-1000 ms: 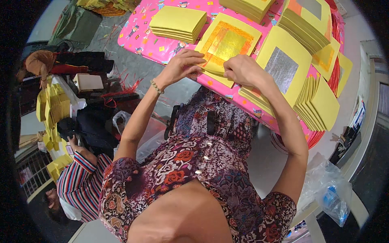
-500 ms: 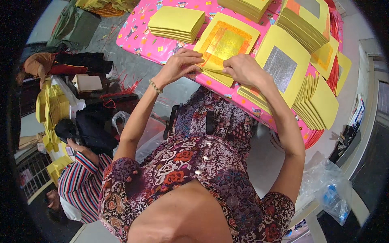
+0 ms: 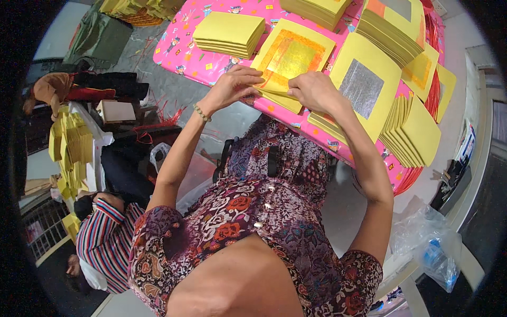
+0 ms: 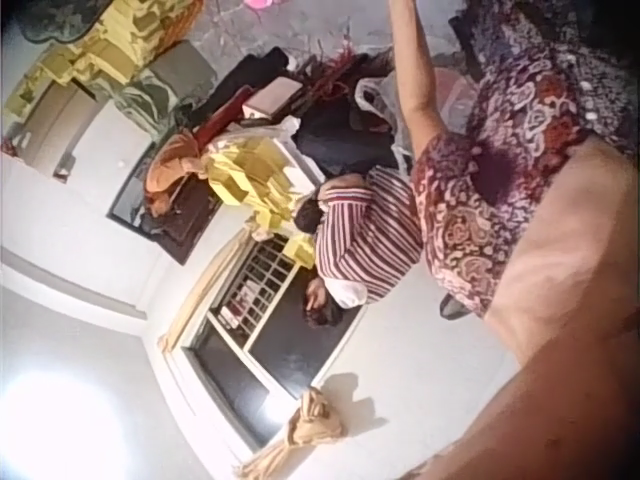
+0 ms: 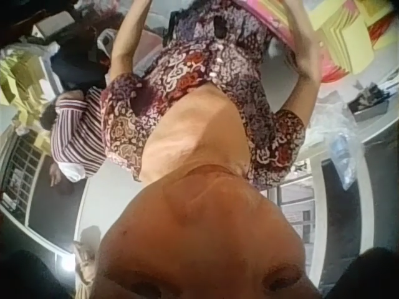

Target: Folding and stacking joss paper on a table.

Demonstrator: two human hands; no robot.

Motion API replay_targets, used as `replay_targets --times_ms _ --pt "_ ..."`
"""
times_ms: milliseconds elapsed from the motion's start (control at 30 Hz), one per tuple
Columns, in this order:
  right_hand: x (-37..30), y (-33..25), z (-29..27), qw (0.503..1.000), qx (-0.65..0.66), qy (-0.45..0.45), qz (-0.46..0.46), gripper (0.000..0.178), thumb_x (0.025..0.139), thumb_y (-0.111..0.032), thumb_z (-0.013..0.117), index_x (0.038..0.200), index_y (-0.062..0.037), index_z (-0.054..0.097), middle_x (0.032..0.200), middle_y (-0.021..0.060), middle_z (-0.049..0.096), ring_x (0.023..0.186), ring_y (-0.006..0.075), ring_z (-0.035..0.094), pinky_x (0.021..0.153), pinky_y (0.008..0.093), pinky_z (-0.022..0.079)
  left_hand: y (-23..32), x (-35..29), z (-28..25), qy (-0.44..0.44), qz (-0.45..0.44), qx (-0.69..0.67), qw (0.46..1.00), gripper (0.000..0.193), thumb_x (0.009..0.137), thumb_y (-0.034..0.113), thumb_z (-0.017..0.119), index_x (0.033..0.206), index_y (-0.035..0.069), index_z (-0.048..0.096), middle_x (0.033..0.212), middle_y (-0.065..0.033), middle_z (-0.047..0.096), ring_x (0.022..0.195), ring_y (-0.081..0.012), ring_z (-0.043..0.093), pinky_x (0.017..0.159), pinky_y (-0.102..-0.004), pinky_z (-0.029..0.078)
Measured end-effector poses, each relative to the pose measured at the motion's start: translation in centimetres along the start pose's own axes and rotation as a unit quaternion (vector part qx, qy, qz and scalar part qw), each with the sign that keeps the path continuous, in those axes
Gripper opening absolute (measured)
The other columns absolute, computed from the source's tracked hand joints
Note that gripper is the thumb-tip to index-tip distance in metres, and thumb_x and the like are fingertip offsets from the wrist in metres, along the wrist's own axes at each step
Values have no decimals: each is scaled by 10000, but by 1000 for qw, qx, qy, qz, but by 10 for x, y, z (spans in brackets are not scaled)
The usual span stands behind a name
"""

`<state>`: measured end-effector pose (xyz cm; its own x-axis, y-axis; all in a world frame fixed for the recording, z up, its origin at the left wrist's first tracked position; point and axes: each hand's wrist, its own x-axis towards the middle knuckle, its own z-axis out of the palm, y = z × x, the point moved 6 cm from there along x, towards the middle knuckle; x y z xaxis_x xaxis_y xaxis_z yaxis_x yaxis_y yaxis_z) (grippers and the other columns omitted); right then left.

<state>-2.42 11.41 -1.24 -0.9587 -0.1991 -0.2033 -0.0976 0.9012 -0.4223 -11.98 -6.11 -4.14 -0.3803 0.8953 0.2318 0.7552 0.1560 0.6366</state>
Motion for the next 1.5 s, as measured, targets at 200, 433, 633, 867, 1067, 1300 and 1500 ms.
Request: replay_targets --times_ms 200,433,633,867,1067,1300,1500 --pt "3 0 1 1000 -16 -17 19 258 925 -289 572 867 -43 628 771 189 639 797 383 628 720 497 485 8 6 -2 10 15 60 998 255 830 252 716 1019 81 724 1062 -71 694 1016 -268 615 897 -382 488" --pt "1 4 2 999 32 5 3 307 858 -329 647 824 -30 584 715 177 616 757 380 632 678 488 473 10 15 -3 -16 31 88 996 233 850 273 695 994 94 729 1022 -61 702 958 -263 638 849 -377 509" --pt "4 -9 19 998 -61 -22 6 483 666 -374 826 929 -30 612 949 156 638 915 348 649 755 467 518 7 12 -1 -20 19 98 995 237 825 277 717 998 115 732 1053 -45 701 976 -255 647 827 -375 528" --pt "13 -2 26 996 -67 -60 17 465 642 -312 854 870 -45 550 909 141 594 875 348 620 736 447 503 6 10 -1 -17 19 108 994 288 755 271 769 1019 161 736 1100 -24 693 949 -247 663 784 -371 543" --pt "12 0 25 996 -57 -62 5 424 649 -282 839 850 -50 547 877 139 593 855 347 620 721 445 502 1 15 0 -40 12 93 995 327 740 285 782 1031 146 737 1094 -26 702 911 -243 678 761 -360 547" --pt "16 -5 19 993 -62 -103 18 451 673 -296 830 935 -5 606 946 183 645 920 360 644 783 447 523 -4 15 -4 -44 4 69 997 313 770 377 756 991 156 745 1031 9 725 804 -220 698 684 -348 541" --pt "14 8 19 995 1 -104 10 337 691 -253 765 800 -41 526 828 153 597 816 348 608 700 435 474 -2 18 -7 -33 10 55 998 297 812 417 718 969 169 761 1051 7 727 801 -214 703 675 -347 540"
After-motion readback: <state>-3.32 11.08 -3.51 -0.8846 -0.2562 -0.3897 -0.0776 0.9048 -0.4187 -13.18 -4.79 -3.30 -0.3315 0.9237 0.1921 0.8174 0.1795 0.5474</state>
